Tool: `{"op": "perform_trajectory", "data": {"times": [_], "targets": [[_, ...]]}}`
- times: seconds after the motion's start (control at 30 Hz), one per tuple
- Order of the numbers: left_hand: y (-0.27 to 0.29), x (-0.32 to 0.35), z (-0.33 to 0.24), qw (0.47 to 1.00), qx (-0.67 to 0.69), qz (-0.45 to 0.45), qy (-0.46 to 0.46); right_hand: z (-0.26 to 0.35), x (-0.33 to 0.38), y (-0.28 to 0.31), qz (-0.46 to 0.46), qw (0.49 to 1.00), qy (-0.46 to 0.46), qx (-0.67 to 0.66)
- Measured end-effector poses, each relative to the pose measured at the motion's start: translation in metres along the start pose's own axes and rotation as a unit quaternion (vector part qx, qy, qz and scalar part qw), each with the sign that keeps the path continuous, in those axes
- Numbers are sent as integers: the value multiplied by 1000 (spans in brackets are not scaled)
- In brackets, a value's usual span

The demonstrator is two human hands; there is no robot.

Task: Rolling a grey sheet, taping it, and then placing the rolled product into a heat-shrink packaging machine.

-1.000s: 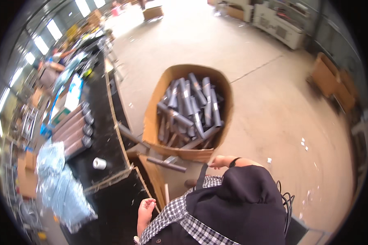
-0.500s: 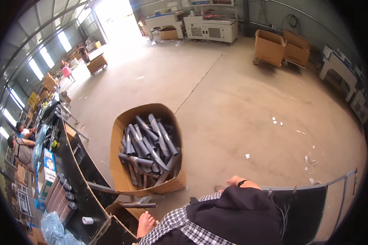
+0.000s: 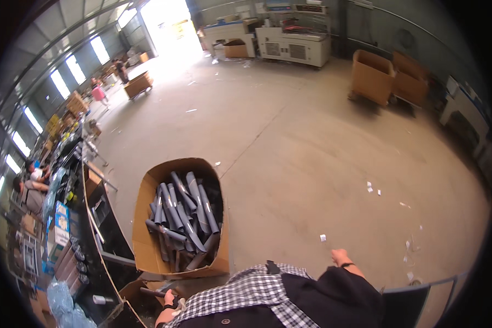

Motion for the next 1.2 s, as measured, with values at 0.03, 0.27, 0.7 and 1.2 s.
{"op": "perform_trajectory", "data": {"times": [0.03,0.27,0.7,1.2], "targets": [[-44,2,2,999,9,28,23,-59,-64,85,66,879,333,335],[-58,12,21,970,-136,-137,148,-86,18,126,-20,996,-72,45],[-50,-2,66,856,-364,-255,263,68,-119,100,-45,991,4,130],[-118,57,67,798,-531,-140,248,295,-148,-29,114,939,21,324]]}}
Point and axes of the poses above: each hand's wrist, its own x-axis away from the middle knuckle, its own y-axis out of the back of the hand, z = x × y, the point moved 6 cm from there along -x, towards the middle knuckle, and after that the axes turned 8 degrees about y, right-handed, at the moved point
